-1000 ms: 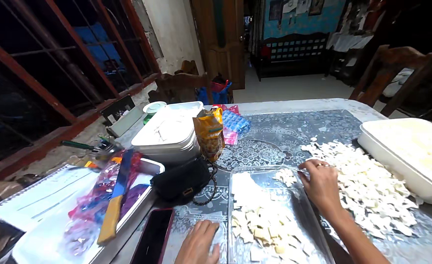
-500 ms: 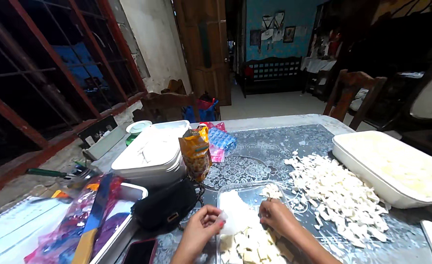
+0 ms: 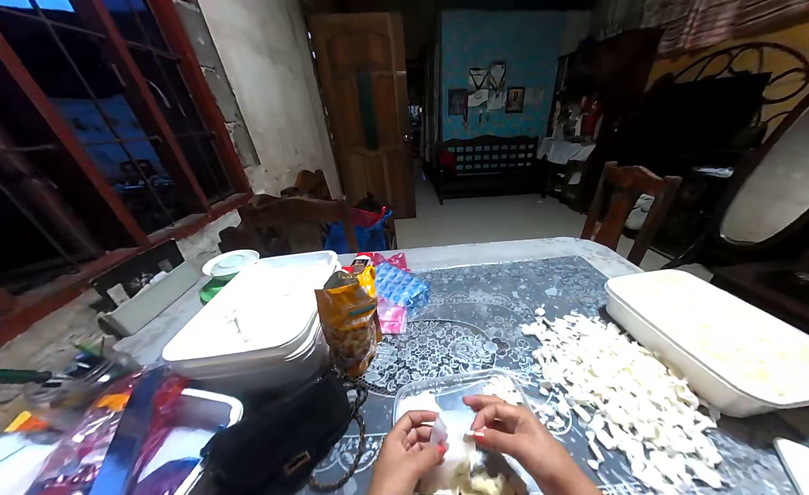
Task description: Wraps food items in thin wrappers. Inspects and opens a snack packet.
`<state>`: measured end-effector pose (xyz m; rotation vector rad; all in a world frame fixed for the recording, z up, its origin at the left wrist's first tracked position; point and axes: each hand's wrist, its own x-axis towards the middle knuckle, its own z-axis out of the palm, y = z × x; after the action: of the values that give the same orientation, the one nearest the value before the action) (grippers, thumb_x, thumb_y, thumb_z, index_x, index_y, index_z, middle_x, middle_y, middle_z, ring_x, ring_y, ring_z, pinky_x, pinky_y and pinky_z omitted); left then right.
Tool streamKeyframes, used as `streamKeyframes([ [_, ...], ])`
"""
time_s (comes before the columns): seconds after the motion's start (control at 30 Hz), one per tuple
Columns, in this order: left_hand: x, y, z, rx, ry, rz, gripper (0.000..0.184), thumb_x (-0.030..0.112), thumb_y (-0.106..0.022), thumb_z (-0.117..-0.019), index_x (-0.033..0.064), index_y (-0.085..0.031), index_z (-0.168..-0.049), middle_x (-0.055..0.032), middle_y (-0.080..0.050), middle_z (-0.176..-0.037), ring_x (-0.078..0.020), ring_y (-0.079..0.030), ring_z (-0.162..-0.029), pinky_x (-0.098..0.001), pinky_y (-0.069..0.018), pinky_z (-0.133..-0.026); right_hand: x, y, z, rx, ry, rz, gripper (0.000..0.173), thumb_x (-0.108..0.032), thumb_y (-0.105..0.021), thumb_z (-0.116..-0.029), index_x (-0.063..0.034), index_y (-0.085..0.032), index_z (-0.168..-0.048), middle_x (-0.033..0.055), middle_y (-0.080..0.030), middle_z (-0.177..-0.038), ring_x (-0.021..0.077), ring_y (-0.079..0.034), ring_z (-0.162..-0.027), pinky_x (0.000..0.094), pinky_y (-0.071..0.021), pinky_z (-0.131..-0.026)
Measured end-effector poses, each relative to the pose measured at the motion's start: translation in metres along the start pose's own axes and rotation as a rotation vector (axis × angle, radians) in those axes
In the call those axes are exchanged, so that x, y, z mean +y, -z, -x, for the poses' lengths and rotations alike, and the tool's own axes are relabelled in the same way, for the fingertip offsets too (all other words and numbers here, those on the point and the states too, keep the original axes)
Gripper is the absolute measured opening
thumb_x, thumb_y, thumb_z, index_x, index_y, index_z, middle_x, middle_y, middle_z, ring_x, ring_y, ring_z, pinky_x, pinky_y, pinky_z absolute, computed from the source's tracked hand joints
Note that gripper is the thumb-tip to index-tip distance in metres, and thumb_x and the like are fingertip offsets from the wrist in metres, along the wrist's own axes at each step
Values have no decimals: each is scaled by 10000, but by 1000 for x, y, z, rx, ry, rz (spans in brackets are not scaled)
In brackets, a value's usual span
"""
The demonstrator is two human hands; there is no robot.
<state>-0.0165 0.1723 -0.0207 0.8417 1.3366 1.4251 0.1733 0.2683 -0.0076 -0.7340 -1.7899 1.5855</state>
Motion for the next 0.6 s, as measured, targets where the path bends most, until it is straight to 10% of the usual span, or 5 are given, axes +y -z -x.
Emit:
streamKeyframes([
  [0.2,-2,-3,6,-76,-33,-62,437,-14,-662,-900,-58,-502,-1304,-65,-710,-926,-118,-697,-787,-304,-591,-767,12,-14,1,9,-136,2,47,-38,-668,-921,-25,-693,-959,-46,-684,-812,7,-637,-748,212,-542,-732],
  [0.43,-12,-3,9,-25,-176,-328,188,114,-538,-1029,-29,-600,-1134,0,-588,-672,-58,-544,-587,-267,-487,-613,13,-23,4,18,-167,50,70,-60,-689,-921,-1,-707,-954,31,-683,-983,51,-653,-860,228,-558,-776],
  [0.6,-10,-8,13,-37,-159,-260,293,47,-686,-932,-28,-581,-1196,-42,-728,-816,-72,-678,-687,-267,-570,-691,19,-28,4,46,-78,13,89,-34,-684,-907,24,-688,-975,73,-672,-1079,73,-667,-930,237,-578,-811],
])
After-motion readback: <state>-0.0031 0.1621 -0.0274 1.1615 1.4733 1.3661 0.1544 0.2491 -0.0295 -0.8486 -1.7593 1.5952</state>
